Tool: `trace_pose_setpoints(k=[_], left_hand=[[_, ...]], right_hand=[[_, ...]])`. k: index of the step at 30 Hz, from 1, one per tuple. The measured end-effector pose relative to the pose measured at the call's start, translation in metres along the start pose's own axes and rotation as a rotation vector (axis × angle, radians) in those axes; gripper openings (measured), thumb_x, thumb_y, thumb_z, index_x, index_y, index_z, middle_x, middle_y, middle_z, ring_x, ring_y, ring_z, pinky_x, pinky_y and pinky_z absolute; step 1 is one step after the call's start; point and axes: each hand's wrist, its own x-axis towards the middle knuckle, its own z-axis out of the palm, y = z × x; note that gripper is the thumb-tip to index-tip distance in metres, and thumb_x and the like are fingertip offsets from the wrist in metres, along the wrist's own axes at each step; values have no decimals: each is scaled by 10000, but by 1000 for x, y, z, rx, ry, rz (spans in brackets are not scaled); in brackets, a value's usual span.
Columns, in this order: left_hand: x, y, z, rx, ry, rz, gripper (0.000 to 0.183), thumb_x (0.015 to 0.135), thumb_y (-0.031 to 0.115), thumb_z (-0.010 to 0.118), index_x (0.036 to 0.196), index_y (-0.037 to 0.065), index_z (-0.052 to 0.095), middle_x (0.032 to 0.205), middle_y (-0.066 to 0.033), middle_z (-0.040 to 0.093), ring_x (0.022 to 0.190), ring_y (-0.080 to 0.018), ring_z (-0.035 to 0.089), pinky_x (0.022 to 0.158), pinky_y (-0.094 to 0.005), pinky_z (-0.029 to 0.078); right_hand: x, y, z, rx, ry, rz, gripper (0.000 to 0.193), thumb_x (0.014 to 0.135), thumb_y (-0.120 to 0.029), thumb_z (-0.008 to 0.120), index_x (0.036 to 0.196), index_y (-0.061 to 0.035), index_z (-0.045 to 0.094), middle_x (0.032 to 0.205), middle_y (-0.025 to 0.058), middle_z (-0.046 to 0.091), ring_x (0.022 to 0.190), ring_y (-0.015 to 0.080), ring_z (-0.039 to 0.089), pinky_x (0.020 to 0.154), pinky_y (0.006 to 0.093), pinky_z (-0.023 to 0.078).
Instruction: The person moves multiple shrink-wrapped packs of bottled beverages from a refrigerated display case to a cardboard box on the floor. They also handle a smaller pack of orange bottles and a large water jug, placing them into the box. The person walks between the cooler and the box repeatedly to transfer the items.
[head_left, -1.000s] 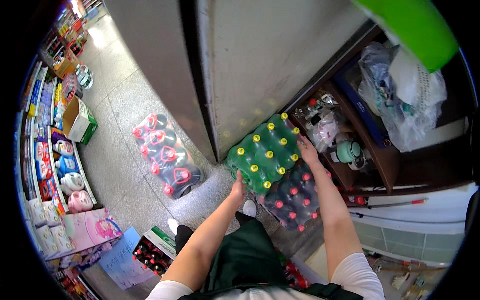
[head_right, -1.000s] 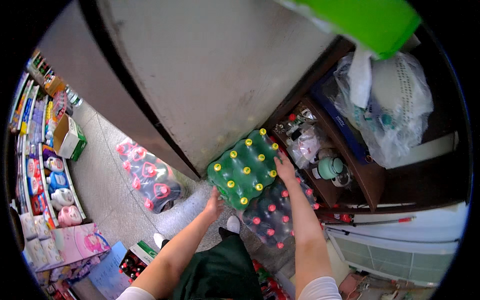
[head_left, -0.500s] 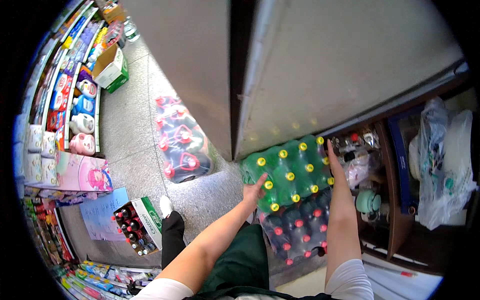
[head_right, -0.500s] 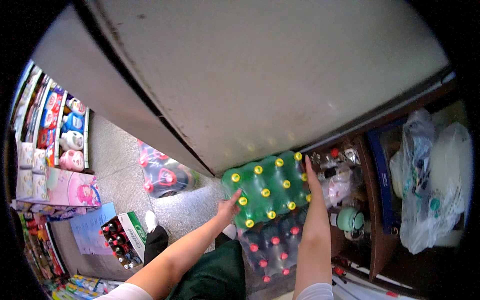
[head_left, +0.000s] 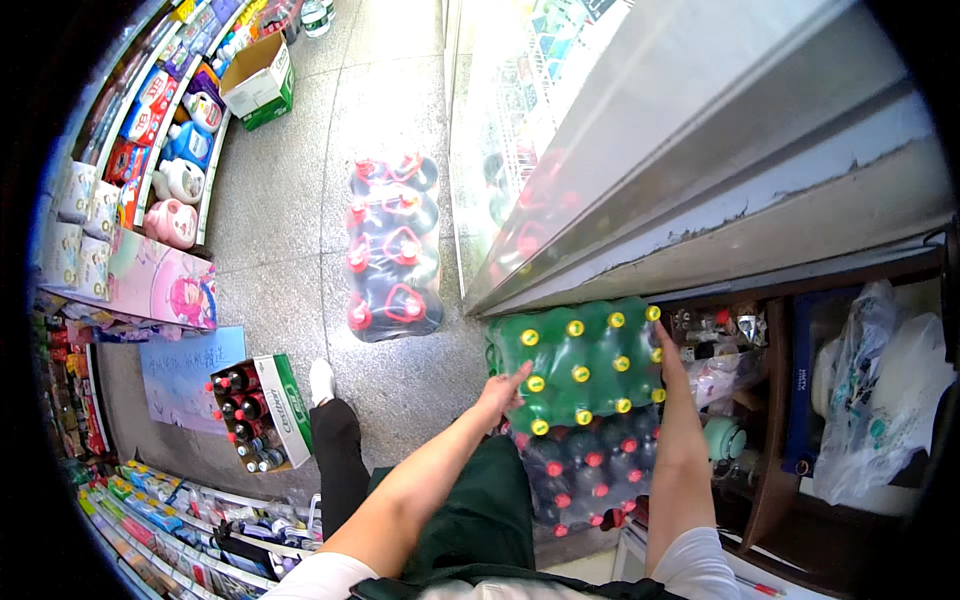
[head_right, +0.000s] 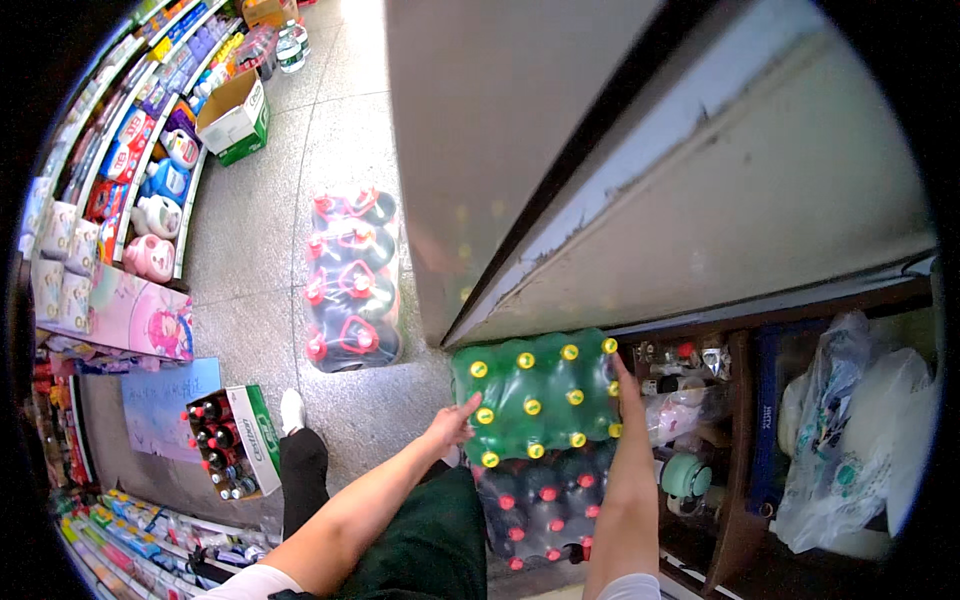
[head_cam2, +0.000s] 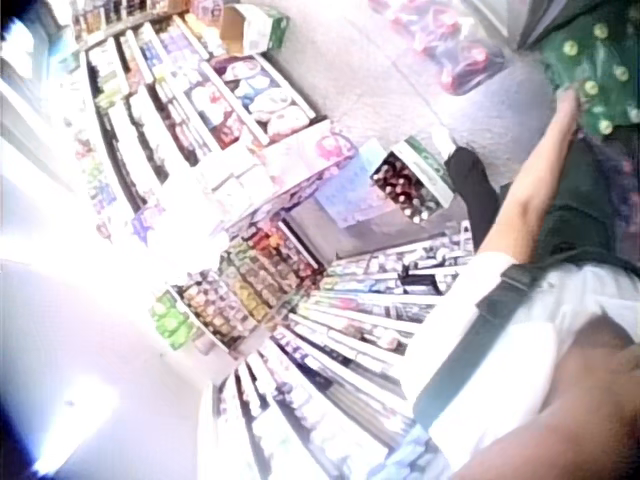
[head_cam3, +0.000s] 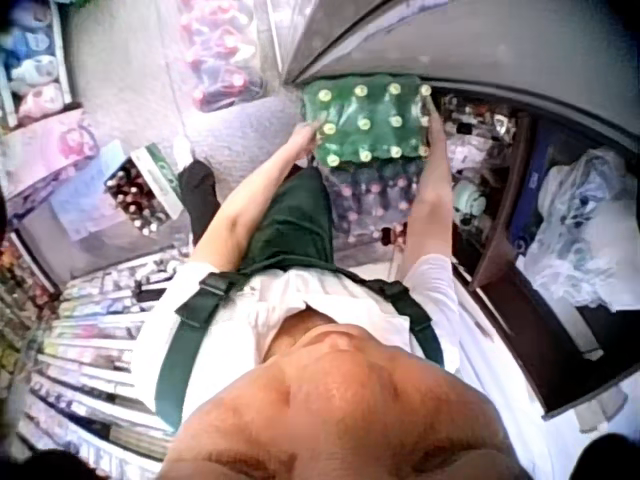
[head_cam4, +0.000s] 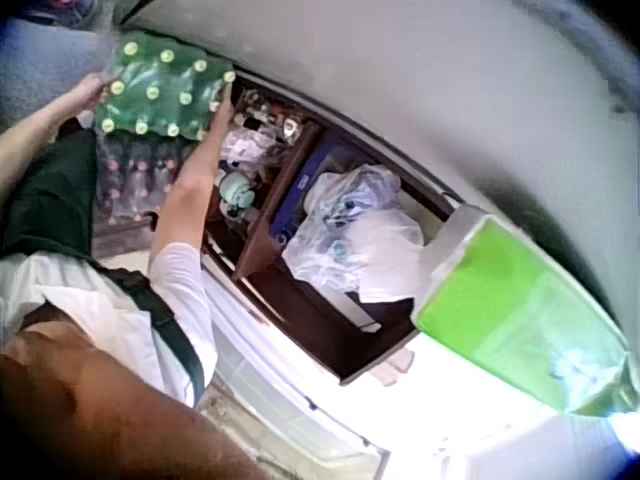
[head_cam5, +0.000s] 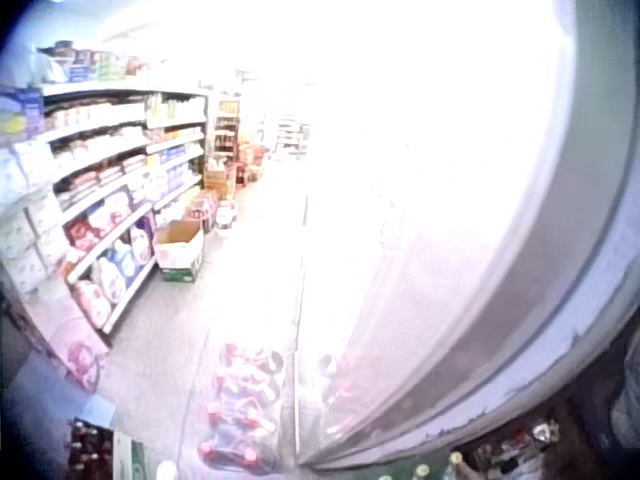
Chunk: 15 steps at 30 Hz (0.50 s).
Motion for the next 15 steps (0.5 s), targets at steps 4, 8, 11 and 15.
trace_pose_setpoints(k=[4, 8, 11, 15], left_hand=[[-29, -8, -18, 45, 87, 65, 540, 796, 595, 653, 824, 58, 601, 645, 9, 516, 550, -119, 492, 525, -265, 411], [-66, -20, -51, 146, 312, 37, 586, 775, 614, 655, 719, 34, 592, 626, -60, 573, 535, -155, 521, 537, -294, 432], [-84, -41, -115, -54, 245, 20, 552, 808, 598, 630, 791, 46, 613, 663, -39, 567, 547, -129, 497, 521, -280, 411], [-96, -59, -156, -115, 242, -20, 552, 819, 598, 618, 830, 46, 604, 662, -23, 538, 545, -122, 469, 522, -273, 408]], right_hand=[[-7, 20, 10, -8, 34, 24, 715, 783, -582, 660, 1227, -28, 575, 1163, 71, 606, 992, 204, 591, 838, 376, 482], [-37, 35, 75, 128, -23, 70, 781, 754, -578, 692, 1265, -10, 529, 1162, 100, 596, 975, 215, 606, 840, 383, 498], [-68, 34, 136, 5, -57, -10, 653, 742, -527, 738, 1066, 32, 638, 998, 77, 643, 866, 174, 607, 776, 327, 492], [-102, 22, 177, -176, -79, -20, 593, 759, -519, 729, 955, 37, 668, 936, 66, 653, 823, 151, 602, 774, 300, 478]])
